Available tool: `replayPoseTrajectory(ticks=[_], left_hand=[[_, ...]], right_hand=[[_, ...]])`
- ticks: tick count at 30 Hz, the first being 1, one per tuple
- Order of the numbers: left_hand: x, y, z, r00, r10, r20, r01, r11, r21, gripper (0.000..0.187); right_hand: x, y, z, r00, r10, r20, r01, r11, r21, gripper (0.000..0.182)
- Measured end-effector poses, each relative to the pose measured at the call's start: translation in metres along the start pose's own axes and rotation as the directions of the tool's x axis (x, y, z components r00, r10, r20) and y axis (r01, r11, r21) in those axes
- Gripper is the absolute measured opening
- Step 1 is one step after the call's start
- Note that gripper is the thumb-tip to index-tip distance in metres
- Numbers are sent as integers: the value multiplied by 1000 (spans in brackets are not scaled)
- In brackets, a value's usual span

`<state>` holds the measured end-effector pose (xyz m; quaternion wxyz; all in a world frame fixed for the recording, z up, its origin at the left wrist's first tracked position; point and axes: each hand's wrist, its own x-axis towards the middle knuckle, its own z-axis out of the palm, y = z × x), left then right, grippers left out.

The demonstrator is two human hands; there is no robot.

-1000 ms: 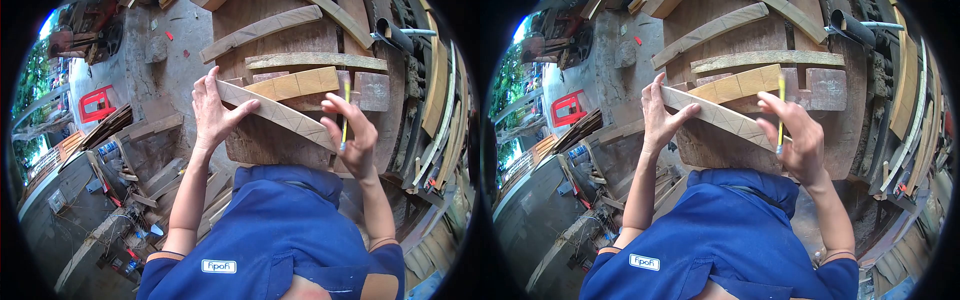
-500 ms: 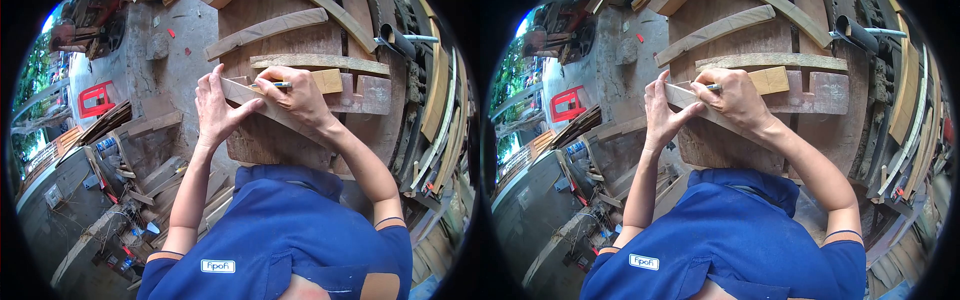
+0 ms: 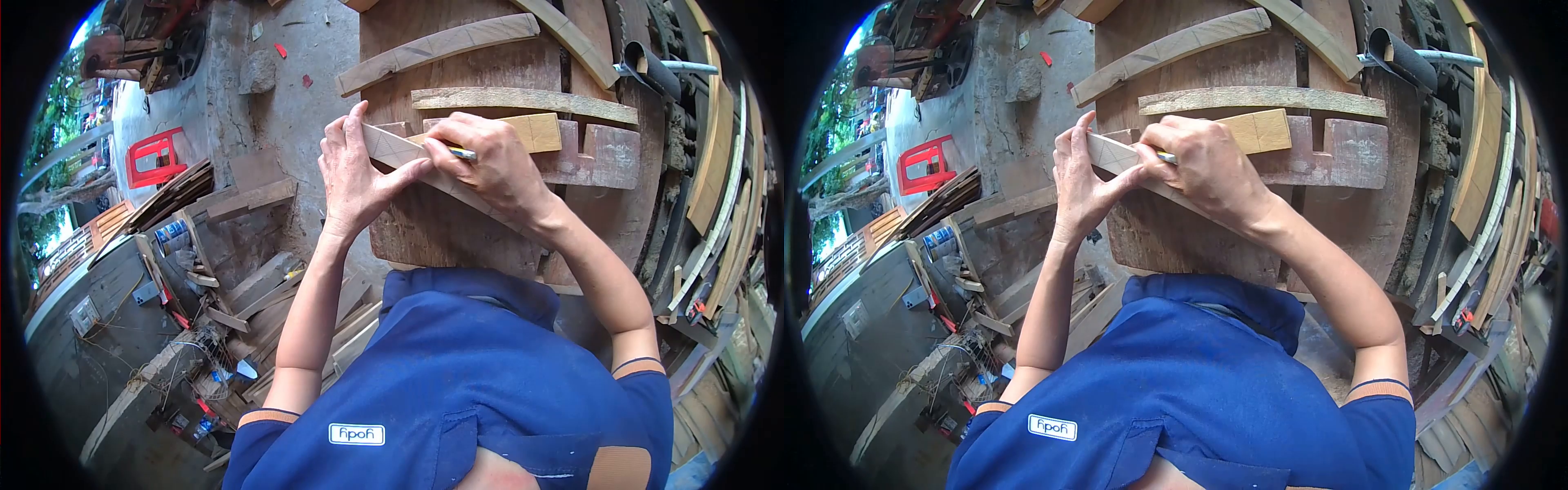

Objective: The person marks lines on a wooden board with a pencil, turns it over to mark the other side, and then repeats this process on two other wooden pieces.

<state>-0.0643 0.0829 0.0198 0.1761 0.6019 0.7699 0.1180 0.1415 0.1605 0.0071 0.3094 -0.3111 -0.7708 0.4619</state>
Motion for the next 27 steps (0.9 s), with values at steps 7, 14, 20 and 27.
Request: replayPoseTrajectory(ticks=[7, 14, 20, 27], left_hand=[[-1, 3, -1, 999, -28, 18, 27, 1000, 4, 125], [-1, 2, -1, 1000, -26, 17, 26, 1000, 2, 124], [0, 1, -1, 1000, -25, 18, 25, 1000, 12, 125], [-1, 3, -1, 1000, -19, 9, 18, 1000, 23, 125]], right_hand=[[-30, -8, -27, 1000, 26, 11, -26, 998, -51, 16], [-9, 1, -15, 998, 46, 41, -46, 999, 0, 17], [20, -1, 3, 997, -38, 61, 36, 999, 35, 17], [-15, -3, -30, 996, -22, 88, 30, 995, -92, 14]])
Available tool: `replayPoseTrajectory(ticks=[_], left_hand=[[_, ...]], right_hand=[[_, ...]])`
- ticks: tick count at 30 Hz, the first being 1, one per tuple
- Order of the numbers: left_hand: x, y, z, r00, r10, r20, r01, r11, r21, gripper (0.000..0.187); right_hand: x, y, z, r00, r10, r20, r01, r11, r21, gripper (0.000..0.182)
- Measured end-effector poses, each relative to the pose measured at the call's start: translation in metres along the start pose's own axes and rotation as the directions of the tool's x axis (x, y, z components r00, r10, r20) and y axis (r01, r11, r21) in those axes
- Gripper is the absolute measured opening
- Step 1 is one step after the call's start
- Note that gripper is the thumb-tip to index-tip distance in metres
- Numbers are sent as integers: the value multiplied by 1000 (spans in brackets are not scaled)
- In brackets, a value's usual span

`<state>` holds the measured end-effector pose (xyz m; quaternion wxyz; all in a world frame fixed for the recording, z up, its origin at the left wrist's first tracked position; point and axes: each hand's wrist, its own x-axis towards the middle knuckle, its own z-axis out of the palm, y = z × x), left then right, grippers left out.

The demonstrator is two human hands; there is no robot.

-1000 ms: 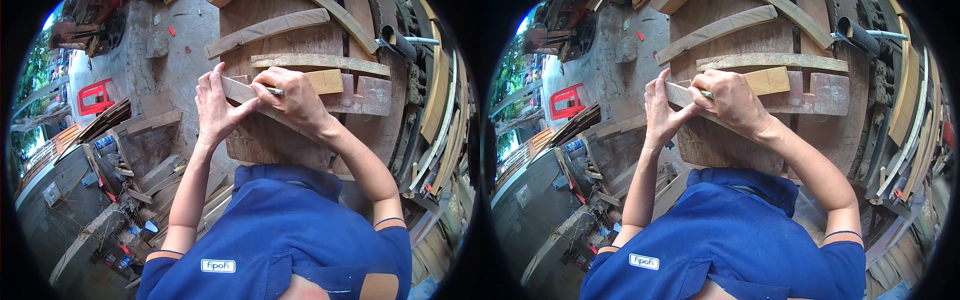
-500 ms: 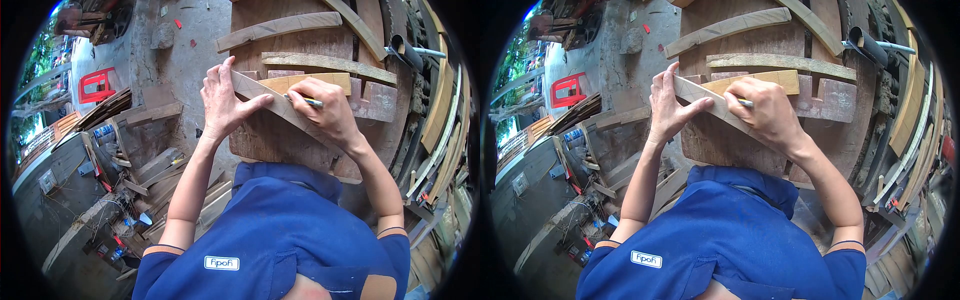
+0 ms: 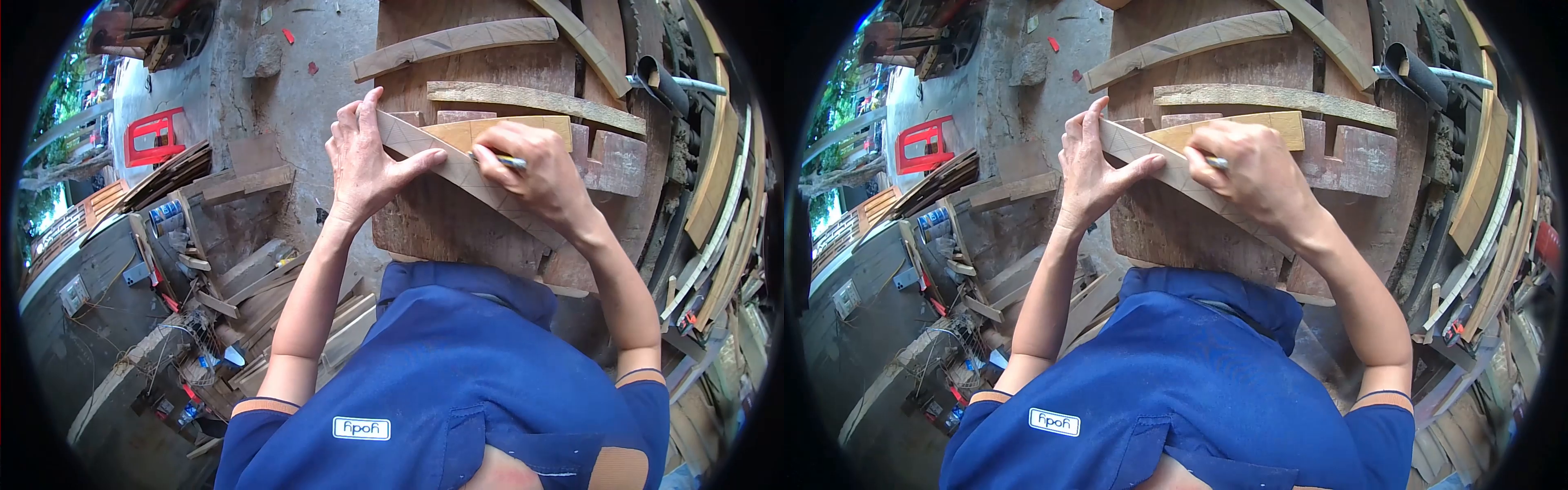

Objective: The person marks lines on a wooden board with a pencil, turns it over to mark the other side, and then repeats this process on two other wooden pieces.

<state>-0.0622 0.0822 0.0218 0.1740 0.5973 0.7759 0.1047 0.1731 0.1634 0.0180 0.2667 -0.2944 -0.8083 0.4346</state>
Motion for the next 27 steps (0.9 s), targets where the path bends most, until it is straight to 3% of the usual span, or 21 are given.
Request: replayPoseTrajectory(ticks=[2, 4, 6, 10, 12, 16, 24, 27], left_hand=[[0, 0, 0, 1000, -8, 1, 8, 1000, -4, 125], [1, 1, 0, 1000, -8, 5, 8, 1000, -9, 125], [0, 1, -1, 1000, -13, 12, 13, 1000, 0, 125], [1, 0, 0, 1000, 0, 0, 0, 1000, -1, 125], [0, 1, -2, 1000, -10, 9, 10, 1000, -1, 125], [0, 3, -2, 1000, -14, 13, 14, 1000, -6, 124], [0, 1, -2, 1000, -23, 22, 23, 1000, -5, 124], [0, 1, -1, 1000, -25, 16, 26, 1000, -14, 124]], right_hand=[[-13, -7, -11, 993, 89, 73, -83, 993, -87, 14], [-20, -5, -14, 994, 83, 74, -76, 992, -98, 13], [-20, -3, -15, 985, 164, 45, -164, 986, -7, 12], [-6, -7, -10, 992, 120, -47, -117, 991, 60, 13], [-2, -6, -4, 991, 131, 12, -132, 987, 95, 13], [8, 0, 8, 998, 67, -8, -67, 998, 14, 14], [44, 3, 32, 999, -31, 17, 30, 996, 88, 19], [30, 3, 25, 998, -45, -48, 44, 999, -21, 17]])
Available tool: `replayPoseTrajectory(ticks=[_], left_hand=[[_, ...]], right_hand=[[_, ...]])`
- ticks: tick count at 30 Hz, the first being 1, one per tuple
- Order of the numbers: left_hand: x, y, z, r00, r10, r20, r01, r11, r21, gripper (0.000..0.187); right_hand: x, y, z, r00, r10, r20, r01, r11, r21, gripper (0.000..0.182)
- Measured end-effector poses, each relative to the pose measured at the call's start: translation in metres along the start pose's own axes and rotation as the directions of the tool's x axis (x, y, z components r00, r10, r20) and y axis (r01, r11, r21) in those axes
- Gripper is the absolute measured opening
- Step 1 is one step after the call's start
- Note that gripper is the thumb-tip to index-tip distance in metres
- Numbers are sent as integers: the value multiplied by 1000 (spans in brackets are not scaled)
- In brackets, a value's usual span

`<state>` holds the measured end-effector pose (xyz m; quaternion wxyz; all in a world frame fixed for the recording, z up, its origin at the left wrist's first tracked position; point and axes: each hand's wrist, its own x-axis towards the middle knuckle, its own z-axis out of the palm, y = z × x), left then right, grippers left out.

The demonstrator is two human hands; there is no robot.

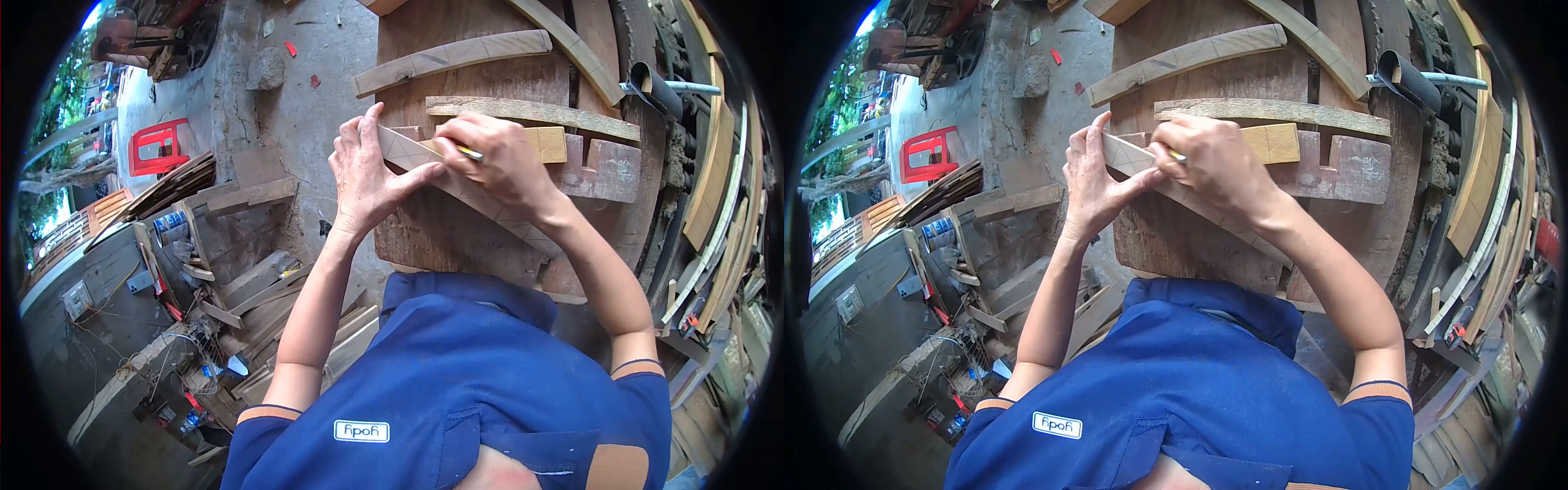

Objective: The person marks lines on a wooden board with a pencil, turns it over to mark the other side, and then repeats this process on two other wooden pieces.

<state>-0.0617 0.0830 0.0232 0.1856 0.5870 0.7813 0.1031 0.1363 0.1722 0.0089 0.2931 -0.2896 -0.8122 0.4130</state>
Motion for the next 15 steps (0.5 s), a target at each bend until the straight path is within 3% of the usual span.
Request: replayPoseTrajectory(ticks=[3, 7, 8, 11, 15], left_hand=[[-1, 0, 0, 1000, 6, -7, -6, 1000, -3, 124], [-1, -2, 1, 1000, 10, -13, -10, 1000, -8, 124], [-1, -2, 1, 1000, 6, -12, -6, 1000, -8, 124], [-1, -1, 3, 1000, 5, -15, -5, 1000, -11, 124], [-1, -2, 3, 1000, 5, -25, -5, 1000, -6, 124]], right_hand=[[-25, 1, -18, 999, 52, 11, -52, 995, 80, 15], [-52, -5, -42, 988, 133, 80, -131, 991, -33, 16], [-54, -12, -45, 973, 223, 62, -226, 972, 60, 18], [-45, -20, -44, 954, 298, 27, -298, 935, 191, 19], [-29, -12, -29, 963, 261, 59, -266, 958, 103, 21]])
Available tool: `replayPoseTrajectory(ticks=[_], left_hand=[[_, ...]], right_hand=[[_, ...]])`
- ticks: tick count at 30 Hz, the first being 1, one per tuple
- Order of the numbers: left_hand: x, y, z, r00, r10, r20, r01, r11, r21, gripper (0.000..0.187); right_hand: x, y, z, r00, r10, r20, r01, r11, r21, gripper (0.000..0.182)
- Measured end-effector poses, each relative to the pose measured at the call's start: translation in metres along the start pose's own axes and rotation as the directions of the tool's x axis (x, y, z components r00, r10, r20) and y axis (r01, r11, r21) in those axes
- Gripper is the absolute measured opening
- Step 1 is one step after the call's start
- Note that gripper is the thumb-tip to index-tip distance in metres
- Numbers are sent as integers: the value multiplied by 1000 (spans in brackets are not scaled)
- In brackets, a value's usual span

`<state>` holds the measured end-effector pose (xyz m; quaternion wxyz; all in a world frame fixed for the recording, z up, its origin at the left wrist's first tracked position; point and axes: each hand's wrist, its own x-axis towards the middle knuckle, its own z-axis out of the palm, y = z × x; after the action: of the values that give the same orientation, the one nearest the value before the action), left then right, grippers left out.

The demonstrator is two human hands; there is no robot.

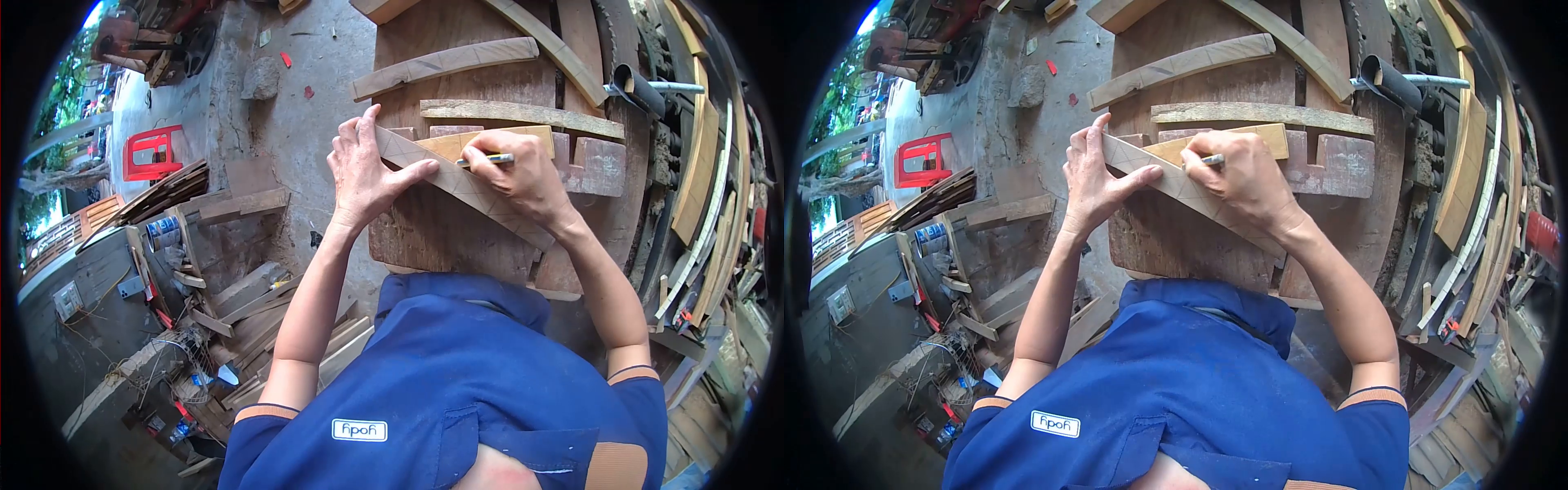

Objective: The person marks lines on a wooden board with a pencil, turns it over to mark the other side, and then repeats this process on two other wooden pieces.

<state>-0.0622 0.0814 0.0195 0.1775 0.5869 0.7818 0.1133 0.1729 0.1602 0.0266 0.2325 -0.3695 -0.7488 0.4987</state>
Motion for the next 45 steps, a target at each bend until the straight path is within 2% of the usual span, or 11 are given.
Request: replayPoseTrajectory(ticks=[12, 19, 24, 27, 34, 35, 36, 37, 38, 41, 45], left_hand=[[0, 0, 1, 999, 16, -29, -16, 1000, 23, 121], [-1, -1, 2, 999, 20, -39, -20, 1000, 12, 122], [-1, -1, 2, 999, 22, -34, -21, 1000, 19, 123], [-1, -2, 3, 999, 21, -47, -20, 1000, 14, 123], [-41, 9, -21, 980, 47, -193, -57, 997, -47, 109], [-50, 1, -23, 980, 8, -197, -48, 979, -198, 100], [-60, -6, -23, 980, -31, -198, -39, 939, -342, 92], [-72, -16, -12, 980, -158, -120, 30, 717, -697, 69], [-79, -15, -14, 980, -163, -117, 35, 714, -699, 69], [-92, -15, -12, 914, -191, 359, 405, 358, -841, 35], [-92, -14, 11, 845, -108, 525, 535, 140, -833, 40]], right_hand=[[35, -4, 21, 986, -160, 41, 159, 987, 30, 19], [-12, 7, -21, 987, -41, 153, 71, 978, -196, 23], [-41, -7, -24, 1000, 4, 17, -3, 1000, -25, 32], [-62, -9, -16, 974, -199, 108, 224, 782, -582, 56], [-86, -13, -9, 973, -207, 106, 230, 786, -575, 63], [-84, -19, -16, 971, -218, 100, 235, 776, -585, 63], [-80, -21, -22, 973, -212, 88, 222, 767, -602, 57], [-73, -22, -30, 969, -223, 110, 241, 731, -639, 53], [-66, -21, -38, 964, -232, 133, 260, 692, -674, 50], [-39, -14, -55, 957, -238, 164, 277, 598, -752, 43], [2, -9, -64, 959, -186, 213, 283, 598, -750, 42]])
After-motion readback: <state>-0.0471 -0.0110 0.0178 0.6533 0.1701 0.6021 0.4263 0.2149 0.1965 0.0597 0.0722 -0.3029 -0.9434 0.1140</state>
